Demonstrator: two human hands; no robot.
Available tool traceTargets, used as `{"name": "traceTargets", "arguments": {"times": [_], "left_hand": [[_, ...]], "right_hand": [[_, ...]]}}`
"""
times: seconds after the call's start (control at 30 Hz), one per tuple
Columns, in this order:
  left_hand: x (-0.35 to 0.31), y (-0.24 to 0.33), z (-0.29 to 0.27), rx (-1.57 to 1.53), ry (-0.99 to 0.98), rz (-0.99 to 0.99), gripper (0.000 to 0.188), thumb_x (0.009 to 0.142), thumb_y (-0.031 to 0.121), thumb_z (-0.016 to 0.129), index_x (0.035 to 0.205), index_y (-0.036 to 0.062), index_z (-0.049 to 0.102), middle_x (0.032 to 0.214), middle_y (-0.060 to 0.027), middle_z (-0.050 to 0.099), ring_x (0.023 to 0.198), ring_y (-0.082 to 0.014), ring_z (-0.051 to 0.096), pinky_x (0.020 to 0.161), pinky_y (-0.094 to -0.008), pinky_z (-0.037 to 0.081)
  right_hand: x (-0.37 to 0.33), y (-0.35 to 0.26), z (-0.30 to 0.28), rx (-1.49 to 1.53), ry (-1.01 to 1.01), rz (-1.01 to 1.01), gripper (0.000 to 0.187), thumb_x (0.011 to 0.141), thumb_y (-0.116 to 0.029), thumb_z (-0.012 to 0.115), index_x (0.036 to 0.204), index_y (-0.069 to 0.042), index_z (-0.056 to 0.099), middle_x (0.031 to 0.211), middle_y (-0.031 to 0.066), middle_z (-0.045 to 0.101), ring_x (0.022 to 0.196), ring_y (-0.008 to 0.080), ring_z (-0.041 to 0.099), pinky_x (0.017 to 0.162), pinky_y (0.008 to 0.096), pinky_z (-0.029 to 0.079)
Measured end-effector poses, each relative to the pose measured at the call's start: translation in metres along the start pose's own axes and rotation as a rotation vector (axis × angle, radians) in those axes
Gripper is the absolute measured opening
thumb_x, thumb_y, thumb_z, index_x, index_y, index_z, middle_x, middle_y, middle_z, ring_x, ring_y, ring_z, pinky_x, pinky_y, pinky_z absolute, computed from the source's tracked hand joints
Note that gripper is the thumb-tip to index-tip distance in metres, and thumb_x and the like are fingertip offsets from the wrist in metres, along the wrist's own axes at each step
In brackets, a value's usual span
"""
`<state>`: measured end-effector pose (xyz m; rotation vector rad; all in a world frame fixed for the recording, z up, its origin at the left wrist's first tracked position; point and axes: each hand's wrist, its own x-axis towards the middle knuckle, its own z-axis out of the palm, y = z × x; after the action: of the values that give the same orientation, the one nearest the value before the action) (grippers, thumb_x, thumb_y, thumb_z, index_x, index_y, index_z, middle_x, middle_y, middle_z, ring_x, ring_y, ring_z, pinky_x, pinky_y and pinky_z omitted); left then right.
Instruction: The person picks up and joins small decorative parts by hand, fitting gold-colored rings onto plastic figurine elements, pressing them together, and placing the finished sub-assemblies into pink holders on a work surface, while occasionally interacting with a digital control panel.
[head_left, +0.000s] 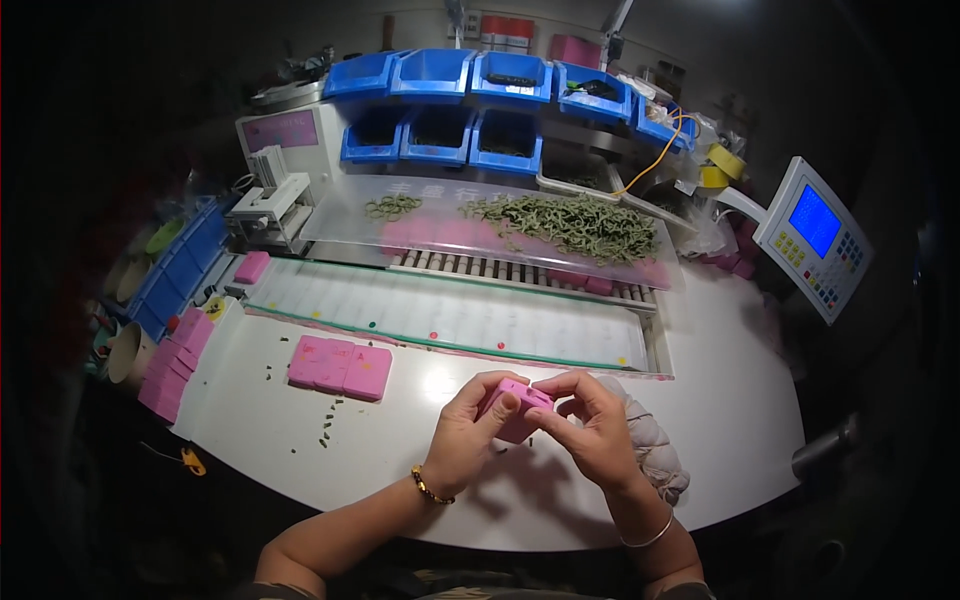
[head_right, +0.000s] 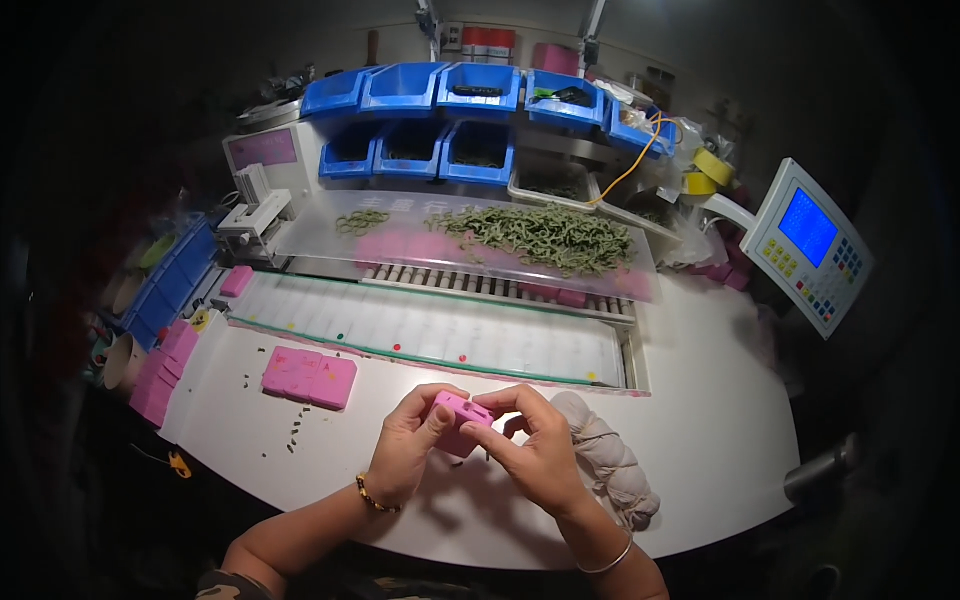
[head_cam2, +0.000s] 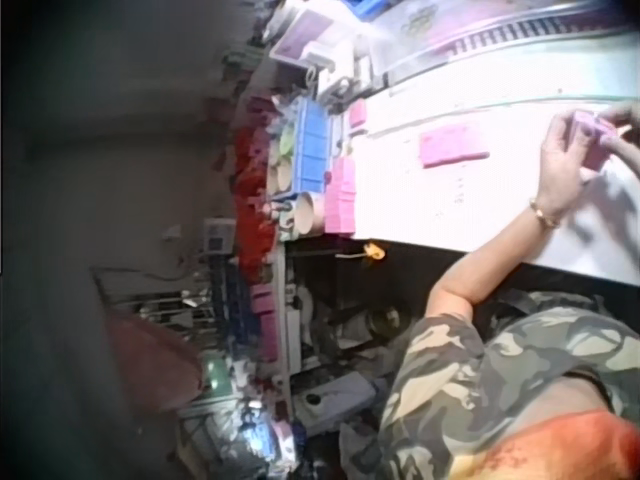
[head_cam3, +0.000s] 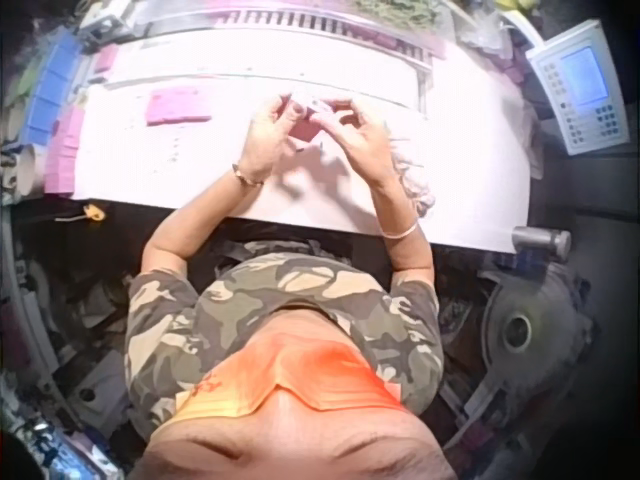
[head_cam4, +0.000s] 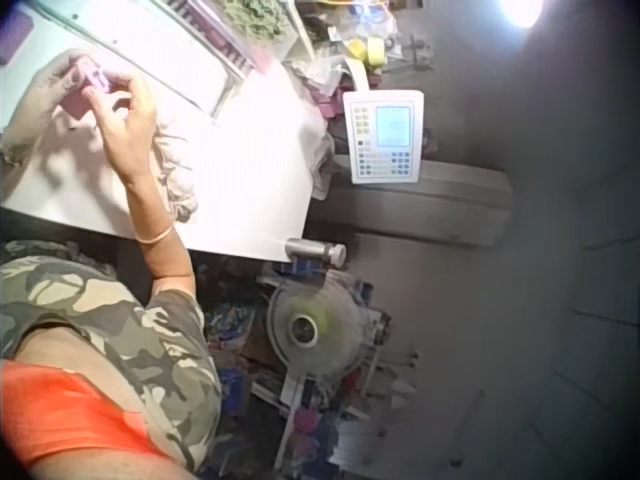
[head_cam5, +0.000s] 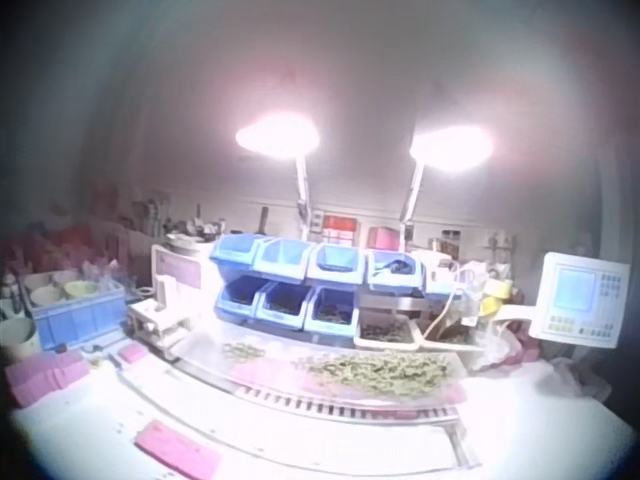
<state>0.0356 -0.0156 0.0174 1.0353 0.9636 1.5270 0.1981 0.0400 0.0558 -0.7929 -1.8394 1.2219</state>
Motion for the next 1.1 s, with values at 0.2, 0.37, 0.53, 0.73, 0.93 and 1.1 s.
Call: {"name": "traceTargets", "arguments": {"times": [0.2,0.37,0.53,0.73,0.93,1.1], "left_hand": [[-0.006,0.004,-0.012,0.043,-0.007,0.132,0.034,0.091,0.016,0.067,0.119,0.0017,0.052,0.111,-0.0079,0.059,0.102,-0.0136,0.057,0.092,-0.0297,0.047],[-0.009,0.009,-0.012,0.753,0.171,0.650,0.045,0.069,0.013,0.083,0.098,0.0052,0.050,0.110,-0.0170,0.050,0.103,-0.0314,0.051,0.088,-0.0394,0.044],[-0.010,0.004,-0.007,0.889,0.144,0.621,0.044,0.069,0.014,0.080,0.100,0.0045,0.049,0.116,-0.0197,0.045,0.109,-0.0348,0.047,0.091,-0.0430,0.042],[0.042,0.016,-0.061,0.953,0.201,0.330,0.038,0.070,0.012,0.070,0.101,0.0044,0.051,0.103,-0.0152,0.050,0.100,-0.0324,0.052,0.089,-0.0391,0.045],[0.099,0.010,-0.164,1.352,0.483,0.221,0.032,0.071,0.019,0.076,0.095,0.0048,0.061,0.104,-0.0145,0.056,0.100,-0.0322,0.054,0.092,-0.0399,0.045],[0.117,0.017,-0.174,1.357,0.452,0.158,0.036,0.070,0.025,0.079,0.097,0.0052,0.064,0.107,-0.0142,0.057,0.105,-0.0318,0.054,0.093,-0.0402,0.045]], "right_hand": [[-0.003,-0.004,0.006,-0.082,0.050,-0.144,0.019,0.080,-0.009,0.076,0.093,0.002,0.067,0.084,0.0083,0.065,0.073,0.0132,0.063,0.066,0.0252,0.050],[-0.001,-0.016,0.007,-0.161,0.116,-0.182,0.018,0.080,-0.007,0.075,0.093,0.002,0.066,0.081,0.0086,0.063,0.072,0.0144,0.064,0.064,0.0259,0.051],[0.006,-0.023,0.017,-0.304,0.092,-0.299,0.020,0.080,-0.006,0.075,0.095,0.003,0.066,0.085,0.0104,0.064,0.072,0.0156,0.065,0.063,0.0256,0.052],[0.009,0.004,0.011,-0.087,-0.057,0.007,0.064,0.079,-0.014,0.078,0.135,-0.004,0.048,0.125,0.0129,0.054,0.107,0.0191,0.057,0.080,0.0293,0.052],[0.011,0.019,0.010,-0.215,-0.023,-0.025,0.066,0.078,-0.013,0.077,0.137,-0.006,0.047,0.125,0.0116,0.052,0.110,0.0219,0.055,0.083,0.0317,0.049],[0.010,0.021,0.012,-0.158,-0.009,-0.022,0.059,0.078,-0.009,0.075,0.133,-0.007,0.052,0.124,0.0100,0.052,0.109,0.0208,0.054,0.082,0.0305,0.049]]}}
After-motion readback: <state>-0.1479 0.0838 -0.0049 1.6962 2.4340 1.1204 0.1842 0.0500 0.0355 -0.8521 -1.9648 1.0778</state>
